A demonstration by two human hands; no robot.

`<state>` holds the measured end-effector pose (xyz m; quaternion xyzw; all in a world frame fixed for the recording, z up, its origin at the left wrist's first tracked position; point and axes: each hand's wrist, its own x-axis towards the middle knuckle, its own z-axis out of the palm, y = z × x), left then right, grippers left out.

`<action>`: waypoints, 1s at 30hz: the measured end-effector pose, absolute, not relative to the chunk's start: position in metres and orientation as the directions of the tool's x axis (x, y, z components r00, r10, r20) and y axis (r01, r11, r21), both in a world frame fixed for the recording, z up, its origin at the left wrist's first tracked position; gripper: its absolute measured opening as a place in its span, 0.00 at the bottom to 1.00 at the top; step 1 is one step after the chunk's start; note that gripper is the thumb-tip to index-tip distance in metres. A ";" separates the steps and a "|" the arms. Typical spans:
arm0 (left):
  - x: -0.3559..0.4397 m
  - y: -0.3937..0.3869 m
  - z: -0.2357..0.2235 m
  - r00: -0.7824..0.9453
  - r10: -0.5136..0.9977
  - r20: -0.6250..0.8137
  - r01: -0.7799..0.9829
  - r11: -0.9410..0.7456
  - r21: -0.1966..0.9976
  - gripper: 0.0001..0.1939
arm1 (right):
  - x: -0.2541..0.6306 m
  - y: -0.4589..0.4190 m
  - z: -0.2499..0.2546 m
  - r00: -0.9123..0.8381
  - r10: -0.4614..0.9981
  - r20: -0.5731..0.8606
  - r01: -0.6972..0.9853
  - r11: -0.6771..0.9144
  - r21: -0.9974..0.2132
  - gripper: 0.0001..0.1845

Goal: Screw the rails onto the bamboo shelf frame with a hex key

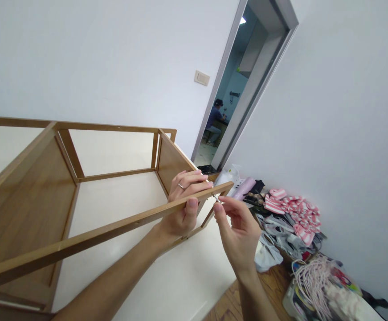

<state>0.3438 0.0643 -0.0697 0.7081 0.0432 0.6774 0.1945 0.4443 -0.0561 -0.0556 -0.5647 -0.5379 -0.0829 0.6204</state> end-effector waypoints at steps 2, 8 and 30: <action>0.344 0.064 -0.069 0.079 0.328 0.941 -0.192 -0.922 0.337 0.28 | 0.440 -0.055 -0.055 0.451 0.493 0.744 0.652 0.387 -0.652 0.12; 0.342 0.064 -0.067 0.092 0.338 0.937 -0.198 -0.916 0.349 0.28 | 0.433 -0.051 -0.048 0.406 0.544 0.734 0.594 0.454 -0.665 0.05; 0.342 0.064 -0.066 0.077 0.328 0.942 -0.219 -0.916 0.336 0.28 | 0.450 -0.053 -0.051 0.134 0.532 0.836 0.759 0.487 -0.431 0.20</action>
